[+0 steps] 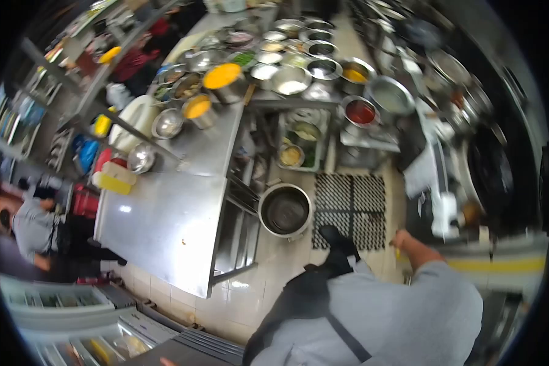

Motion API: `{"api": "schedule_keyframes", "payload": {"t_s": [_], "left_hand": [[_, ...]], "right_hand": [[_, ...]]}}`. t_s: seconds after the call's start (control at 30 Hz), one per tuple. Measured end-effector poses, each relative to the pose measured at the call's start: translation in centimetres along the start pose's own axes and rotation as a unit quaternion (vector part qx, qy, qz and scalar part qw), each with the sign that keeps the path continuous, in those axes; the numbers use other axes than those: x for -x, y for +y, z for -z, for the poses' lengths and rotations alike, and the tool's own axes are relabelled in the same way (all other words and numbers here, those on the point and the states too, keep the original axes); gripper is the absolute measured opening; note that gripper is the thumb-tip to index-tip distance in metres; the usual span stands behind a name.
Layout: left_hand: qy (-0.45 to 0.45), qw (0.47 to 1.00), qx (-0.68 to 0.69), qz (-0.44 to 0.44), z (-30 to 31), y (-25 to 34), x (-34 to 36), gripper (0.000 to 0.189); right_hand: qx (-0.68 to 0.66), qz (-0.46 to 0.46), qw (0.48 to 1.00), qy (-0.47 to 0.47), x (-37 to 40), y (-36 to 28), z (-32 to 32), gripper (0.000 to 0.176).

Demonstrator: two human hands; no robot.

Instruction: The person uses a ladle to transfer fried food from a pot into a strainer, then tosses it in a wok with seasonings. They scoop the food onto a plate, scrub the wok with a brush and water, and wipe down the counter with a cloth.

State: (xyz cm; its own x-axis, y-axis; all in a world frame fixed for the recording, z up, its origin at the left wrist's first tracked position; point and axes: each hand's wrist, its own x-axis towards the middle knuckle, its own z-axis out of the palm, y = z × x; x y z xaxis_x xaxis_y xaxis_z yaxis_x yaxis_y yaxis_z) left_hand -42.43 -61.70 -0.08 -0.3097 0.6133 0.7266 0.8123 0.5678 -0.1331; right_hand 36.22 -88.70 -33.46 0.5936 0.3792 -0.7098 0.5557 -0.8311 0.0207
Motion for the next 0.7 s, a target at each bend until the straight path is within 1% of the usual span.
{"api": "schedule_keyframes", "payload": {"t_s": [0.03, 0.07, 0.1, 0.13, 0.17, 0.2, 0.27, 0.3, 0.33, 0.37, 0.4, 0.43, 0.47, 0.5, 0.53, 0.57, 0.6, 0.63, 0.67, 0.7], "left_hand": [[-0.034, 0.999, 0.038, -0.007, -6.2, -2.0, 0.6, 0.068], [-0.093, 0.987, 0.131, 0.011, -4.1, 1.8, 1.3, 0.073], [-0.112, 0.983, 0.146, 0.026, -3.1, 4.6, 2.3, 0.073], [-0.129, 0.977, 0.165, 0.037, -2.2, 6.9, 2.6, 0.074], [-0.119, 0.98, 0.153, 0.047, -0.4, 9.0, 2.4, 0.074], [-0.143, 0.97, 0.183, 0.073, 1.1, 11.1, 2.6, 0.073], [-0.186, 0.947, 0.223, 0.139, 3.6, 14.9, 3.5, 0.072], [-0.185, 0.946, 0.221, 0.148, 4.0, 15.5, 4.3, 0.072], [-0.196, 0.946, 0.215, 0.141, 4.1, 15.9, 5.1, 0.073], [-0.208, 0.946, 0.209, 0.133, 4.1, 16.1, 5.8, 0.074], [-0.207, 0.946, 0.208, 0.139, 4.5, 16.5, 6.5, 0.074], [-0.227, 0.93, 0.247, 0.148, 4.9, 16.9, 7.2, 0.073], [-0.248, 0.913, 0.284, 0.157, 5.3, 17.2, 7.7, 0.073], [-0.255, 0.912, 0.279, 0.159, 5.2, 17.2, 7.9, 0.073], [-0.235, 0.919, 0.27, 0.164, 4.8, 17.0, 8.2, 0.072], [-0.223, 0.925, 0.26, 0.166, 4.5, 16.6, 8.5, 0.071], [-0.253, 0.921, 0.25, 0.158, 4.1, 16.3, 8.5, 0.071], [-0.245, 0.899, 0.295, 0.212, 3.7, 16.1, 8.1, 0.07], [-0.226, 0.872, 0.342, 0.267, 2.6, 16.5, 7.2, 0.069], [-0.241, 0.868, 0.346, 0.263, 1.1, 17.6, 6.4, 0.069]], "right_hand": [[-0.036, 0.029, 0.996, 0.072, -0.8, -1.9, 3.5, 0.04], [-0.093, 0.007, 0.996, -0.014, -1.2, -3.9, 8.1, 0.048], [-0.145, -0.023, 0.983, -0.109, -2.2, -5.4, 11.1, 0.057], [-0.133, -0.002, 0.984, -0.117, -5.2, -5.7, 11.9, 0.057], [-0.092, 0.033, 0.989, -0.114, -8.0, -5.3, 12.5, 0.058], [-0.051, 0.065, 0.991, -0.105, -11.0, -4.4, 12.3, 0.06], [-0.13, 0.09, 0.987, 0.016, -17.5, -2.0, 7.8, 0.058], [-0.164, 0.108, 0.978, 0.075, -20.5, -1.0, 5.7, 0.057], [-0.159, 0.113, 0.978, 0.076, -21.1, -1.4, 7.4, 0.057], [-0.066, 0.119, 0.991, -0.005, -21.5, -1.9, 8.8, 0.058], [0.028, 0.123, 0.988, -0.084, -21.2, -3.2, 10.8, 0.06], [0.122, 0.122, 0.971, -0.163, -20.4, -4.6, 12.8, 0.062], [0.083, 0.088, 0.963, -0.243, -16.0, -7.7, 17.8, 0.039], [0.254, 0.188, 0.936, -0.155, -16.2, -9.3, 18.2, 0.031], [0.413, 0.279, 0.864, -0.067, -16.7, -10.2, 17.6, 0.028], [0.486, 0.308, 0.815, -0.077, -17.5, -12.1, 18.0, 0.028], [0.493, 0.414, 0.764, -0.032, -19.8, -11.8, 17.0, 0.027], [0.44, 0.363, 0.821, -0.024, -12.9, -16.6, 22.6, 0.026], [0.296, 0.295, 0.908, -0.041, -11.2, -19.3, 24.2, 0.033], [0.141, 0.217, 0.965, -0.033, -11.3, -21.2, 25.8, 0.043]]}}
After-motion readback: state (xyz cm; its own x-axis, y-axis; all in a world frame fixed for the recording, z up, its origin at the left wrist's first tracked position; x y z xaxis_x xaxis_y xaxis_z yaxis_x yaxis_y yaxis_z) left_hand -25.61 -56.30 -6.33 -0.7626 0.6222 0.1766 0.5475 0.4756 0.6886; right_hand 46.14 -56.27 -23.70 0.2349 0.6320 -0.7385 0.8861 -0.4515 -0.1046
